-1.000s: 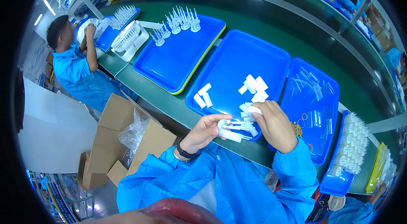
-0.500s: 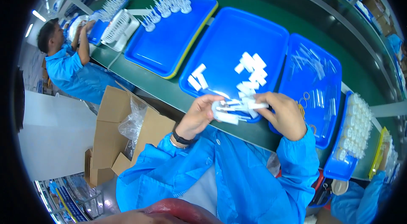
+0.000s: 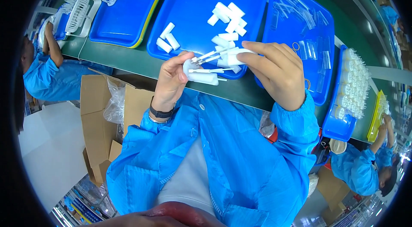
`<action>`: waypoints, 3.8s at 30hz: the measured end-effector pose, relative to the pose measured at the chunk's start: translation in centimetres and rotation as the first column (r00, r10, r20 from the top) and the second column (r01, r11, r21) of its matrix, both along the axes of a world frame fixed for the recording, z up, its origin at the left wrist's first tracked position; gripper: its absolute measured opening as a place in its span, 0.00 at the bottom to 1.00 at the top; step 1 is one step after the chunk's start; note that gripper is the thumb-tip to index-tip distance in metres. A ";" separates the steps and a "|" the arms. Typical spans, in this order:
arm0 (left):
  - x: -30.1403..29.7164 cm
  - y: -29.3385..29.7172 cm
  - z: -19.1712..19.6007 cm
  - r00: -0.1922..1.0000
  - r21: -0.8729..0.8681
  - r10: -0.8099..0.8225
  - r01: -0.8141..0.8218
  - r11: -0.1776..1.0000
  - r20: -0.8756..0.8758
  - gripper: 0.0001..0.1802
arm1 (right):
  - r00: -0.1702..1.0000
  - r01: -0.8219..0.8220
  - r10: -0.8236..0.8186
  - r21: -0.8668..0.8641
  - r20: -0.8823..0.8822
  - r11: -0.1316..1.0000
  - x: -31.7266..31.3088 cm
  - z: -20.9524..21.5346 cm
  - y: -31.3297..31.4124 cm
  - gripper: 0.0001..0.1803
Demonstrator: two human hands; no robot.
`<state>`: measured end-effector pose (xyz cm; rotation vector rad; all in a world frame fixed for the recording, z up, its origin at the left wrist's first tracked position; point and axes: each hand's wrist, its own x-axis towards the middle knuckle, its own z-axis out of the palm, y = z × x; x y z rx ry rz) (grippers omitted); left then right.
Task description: The person assembles components by inserting white sponge pieces into a plastic base, sliding clear plastic covers over them, and securing the assembled bundle with a rubber band.
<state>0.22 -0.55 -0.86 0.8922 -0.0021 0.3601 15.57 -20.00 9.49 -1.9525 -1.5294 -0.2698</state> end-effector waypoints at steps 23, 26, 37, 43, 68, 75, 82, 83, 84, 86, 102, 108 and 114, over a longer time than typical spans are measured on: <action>-0.4 0.3 -0.3 0.998 0.071 0.005 -0.001 0.997 -0.058 0.23 | 0.890 -0.264 0.269 -0.067 0.368 0.962 -0.8 1.3 0.7 0.20; -0.4 0.2 -0.1 0.998 0.014 -0.026 0.027 1.000 -0.059 0.23 | 0.858 -0.278 0.288 -0.088 0.424 0.957 -0.7 1.7 0.7 0.19; -0.6 0.3 0.3 0.998 0.068 -0.049 0.051 0.996 -0.026 0.23 | 0.930 -0.261 0.287 -0.141 0.227 0.955 -1.8 2.2 0.7 0.18; -0.4 0.0 0.6 0.995 0.079 -0.089 0.092 0.993 -0.037 0.23 | 0.922 -0.318 0.345 -0.163 0.177 0.934 -2.4 1.8 1.4 0.18; -1.2 1.0 1.0 0.972 -0.067 -0.203 0.196 0.978 -0.119 0.25 | 0.997 -0.006 -0.010 -0.217 -0.076 0.976 1.3 -4.1 4.6 0.20; -0.9 0.7 0.5 0.990 0.009 -0.124 0.125 0.992 -0.069 0.21 | 0.992 0.021 -0.055 -0.286 -0.113 0.958 1.8 -5.7 4.7 0.13; -0.6 0.5 0.9 0.993 -0.036 -0.051 0.048 0.998 -0.107 0.21 | 0.948 0.106 -0.171 -0.240 -0.269 0.965 1.7 -2.8 2.5 0.13; -0.7 0.5 0.8 0.993 -0.049 -0.032 0.027 0.998 -0.115 0.22 | 0.925 0.131 -0.192 -0.197 -0.329 0.972 1.5 -2.2 2.1 0.13; -0.6 0.6 0.5 0.993 -0.051 -0.033 0.027 0.998 -0.116 0.22 | 0.922 0.186 -0.227 -0.155 -0.315 0.970 1.1 -1.3 1.9 0.14; -0.5 0.6 -0.3 0.999 0.003 0.027 -0.027 1.000 -0.023 0.23 | 0.941 0.184 -0.206 -0.105 -0.268 0.977 1.0 -0.6 0.8 0.14; -0.1 -0.2 -0.1 1.000 0.105 -0.003 0.000 0.994 0.029 0.22 | 0.972 -0.087 0.103 -0.082 0.210 0.993 -0.9 1.2 0.5 0.16; -0.2 -0.7 0.2 0.988 0.137 -0.128 0.139 0.981 -0.087 0.24 | 0.912 -0.250 0.273 -0.111 0.307 0.962 -1.4 0.6 1.1 0.17; -0.9 -1.0 -0.1 0.989 0.128 -0.087 0.102 0.987 -0.118 0.26 | 0.875 -0.444 0.453 0.090 -0.170 0.892 0.9 -0.7 0.8 0.14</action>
